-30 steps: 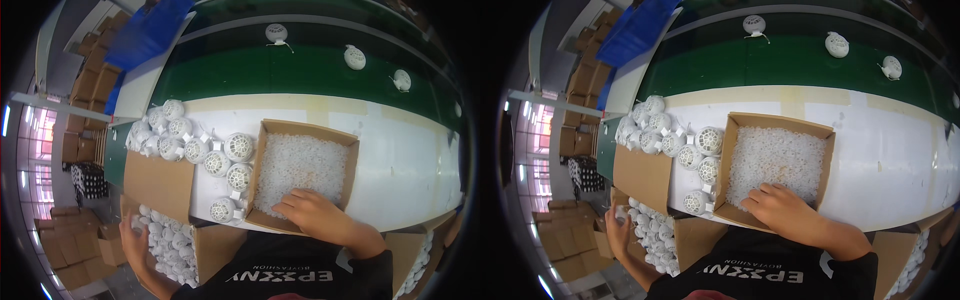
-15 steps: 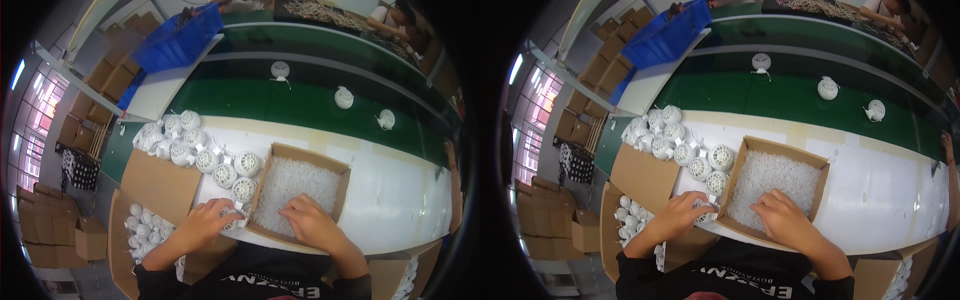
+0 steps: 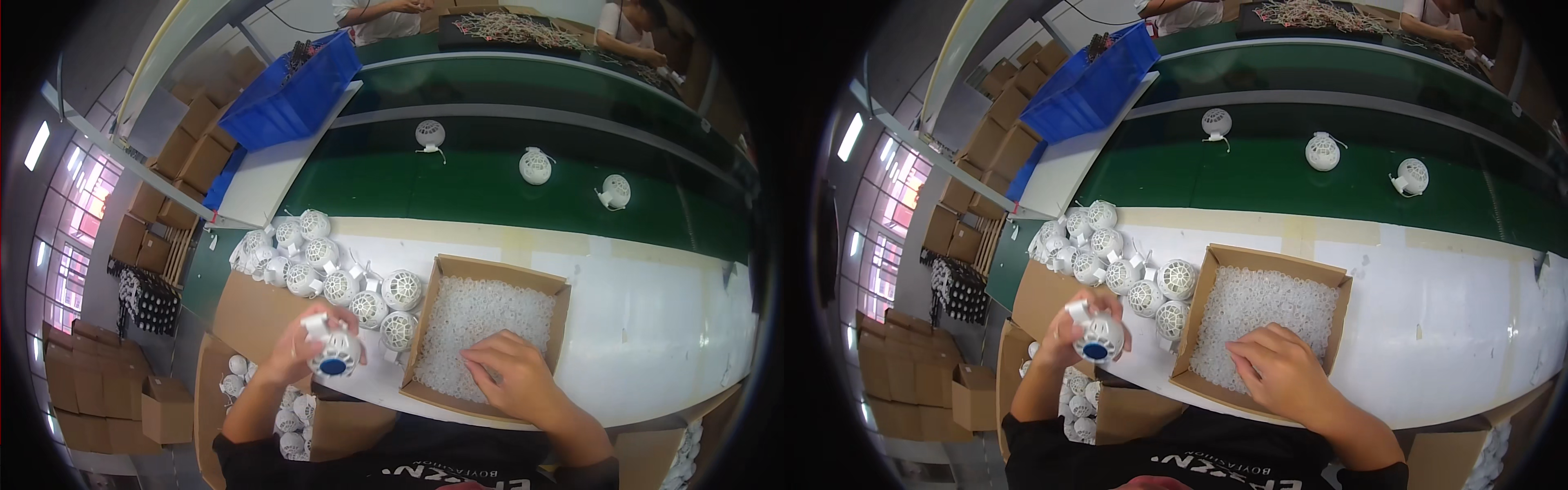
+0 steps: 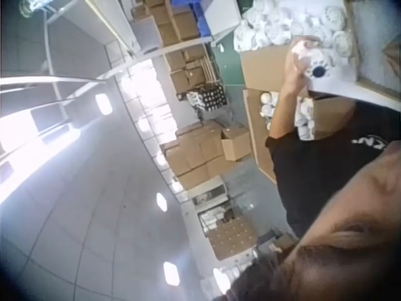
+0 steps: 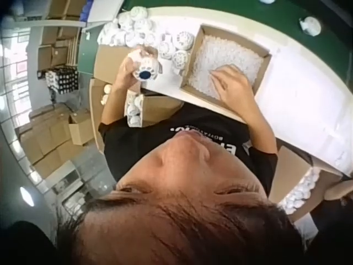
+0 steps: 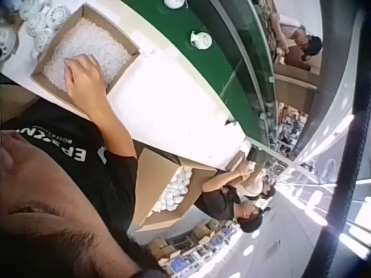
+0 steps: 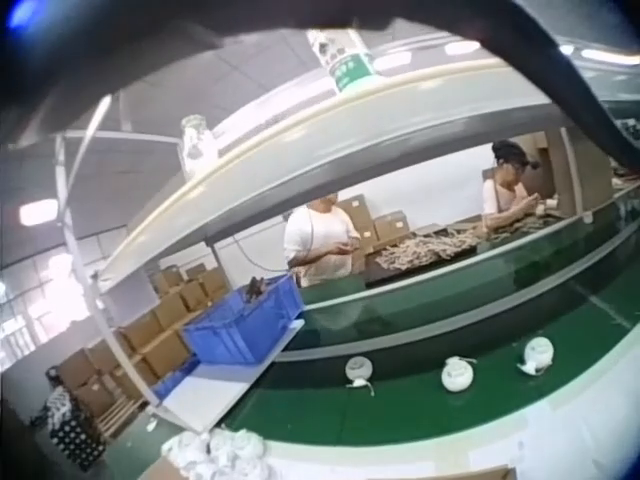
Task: Assembling small plastic components by inserting metal pins using a small alignment tool at a factory workstation.
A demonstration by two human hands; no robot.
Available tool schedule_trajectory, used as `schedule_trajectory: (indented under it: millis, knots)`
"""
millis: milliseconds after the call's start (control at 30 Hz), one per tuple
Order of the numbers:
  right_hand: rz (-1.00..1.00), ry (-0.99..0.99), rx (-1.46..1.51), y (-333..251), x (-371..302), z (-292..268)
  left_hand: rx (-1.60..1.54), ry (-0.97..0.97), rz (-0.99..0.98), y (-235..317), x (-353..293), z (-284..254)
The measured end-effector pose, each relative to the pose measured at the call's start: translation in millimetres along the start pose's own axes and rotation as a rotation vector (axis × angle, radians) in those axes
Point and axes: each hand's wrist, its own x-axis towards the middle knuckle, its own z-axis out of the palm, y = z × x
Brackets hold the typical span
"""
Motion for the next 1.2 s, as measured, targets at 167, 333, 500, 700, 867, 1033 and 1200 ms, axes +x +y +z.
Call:
schedule_trajectory:
  millis: [167,333,500,700,867,1033,1200]
  knots:
    - [0.084,0.106,0.015,0,-2,-5,0.009,-0.079,0.203,-12,74,31]
    - [0.054,0.326,-0.033,10,6,-25,0.247,-0.224,0.215,-9,129,73]
    - [0.116,0.480,0.302,12,14,-21,0.252,-0.188,0.158,-20,145,85]
    - [0.011,0.497,0.205,22,9,-17,0.083,-0.249,0.005,-31,141,98]
    - [-0.070,0.491,0.092,21,5,-20,0.087,-0.264,-0.018,-32,138,98]
    - [-0.017,0.481,0.194,26,1,-24,0.079,-0.224,0.032,-28,142,99]
    - [0.026,0.454,0.272,24,2,-28,0.310,-0.160,0.145,-26,144,99]
